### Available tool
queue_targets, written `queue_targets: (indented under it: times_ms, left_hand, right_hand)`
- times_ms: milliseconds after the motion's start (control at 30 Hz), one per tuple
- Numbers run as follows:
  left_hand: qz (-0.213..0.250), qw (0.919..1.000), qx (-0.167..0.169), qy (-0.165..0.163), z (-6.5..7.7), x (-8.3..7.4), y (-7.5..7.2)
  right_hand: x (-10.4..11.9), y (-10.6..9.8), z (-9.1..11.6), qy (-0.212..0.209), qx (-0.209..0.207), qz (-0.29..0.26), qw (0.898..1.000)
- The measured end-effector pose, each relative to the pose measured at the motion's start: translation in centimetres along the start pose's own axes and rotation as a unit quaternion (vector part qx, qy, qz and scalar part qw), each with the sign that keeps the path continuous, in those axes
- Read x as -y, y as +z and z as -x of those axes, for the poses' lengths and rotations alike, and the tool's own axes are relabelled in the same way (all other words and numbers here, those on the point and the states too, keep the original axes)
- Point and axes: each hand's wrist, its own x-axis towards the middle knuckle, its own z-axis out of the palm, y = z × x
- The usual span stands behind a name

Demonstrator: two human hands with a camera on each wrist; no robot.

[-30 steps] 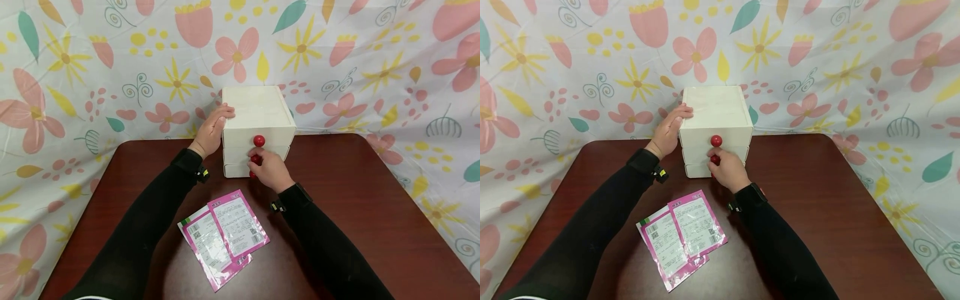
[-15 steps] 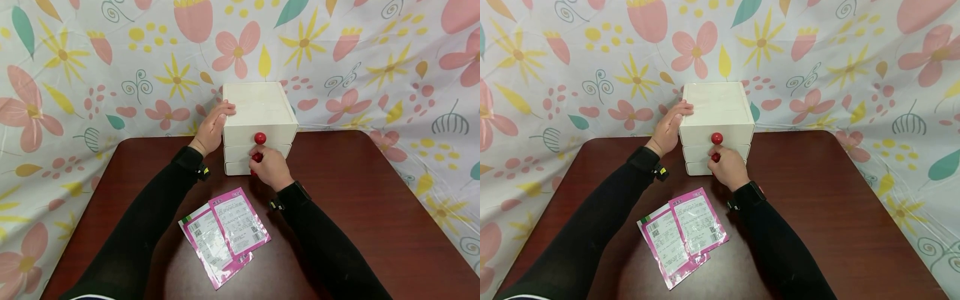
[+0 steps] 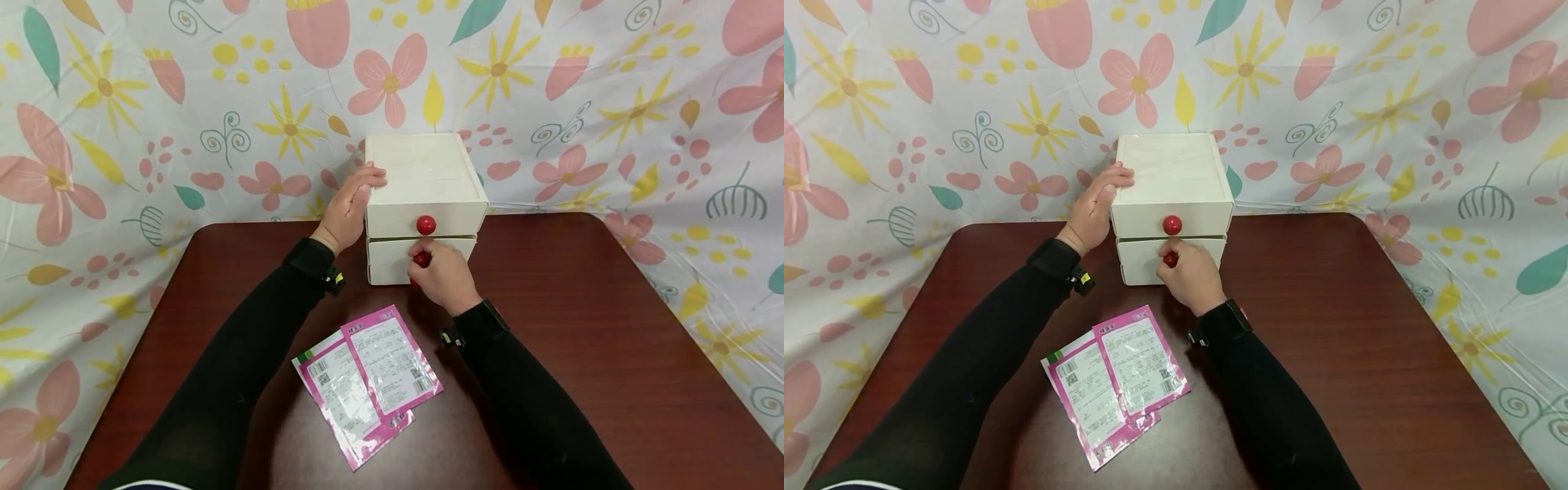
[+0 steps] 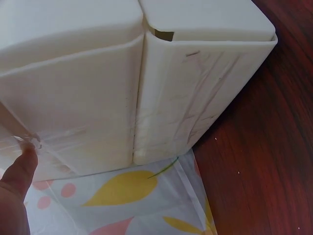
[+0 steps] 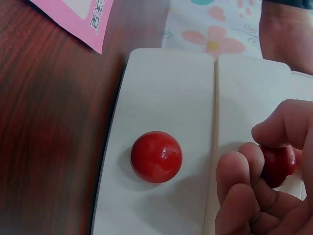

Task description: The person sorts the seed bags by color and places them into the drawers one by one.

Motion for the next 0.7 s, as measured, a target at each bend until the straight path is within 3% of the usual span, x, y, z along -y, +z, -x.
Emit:
queue_targets:
  times_ms: [700]
  left_hand:
    - [-0.005, 1.0, -0.003, -0.008, 0.0, -0.4, 0.1]
  right_hand:
    - [0.7, -0.4, 2.5, -0.005, 0.002, 0.007, 1.0]
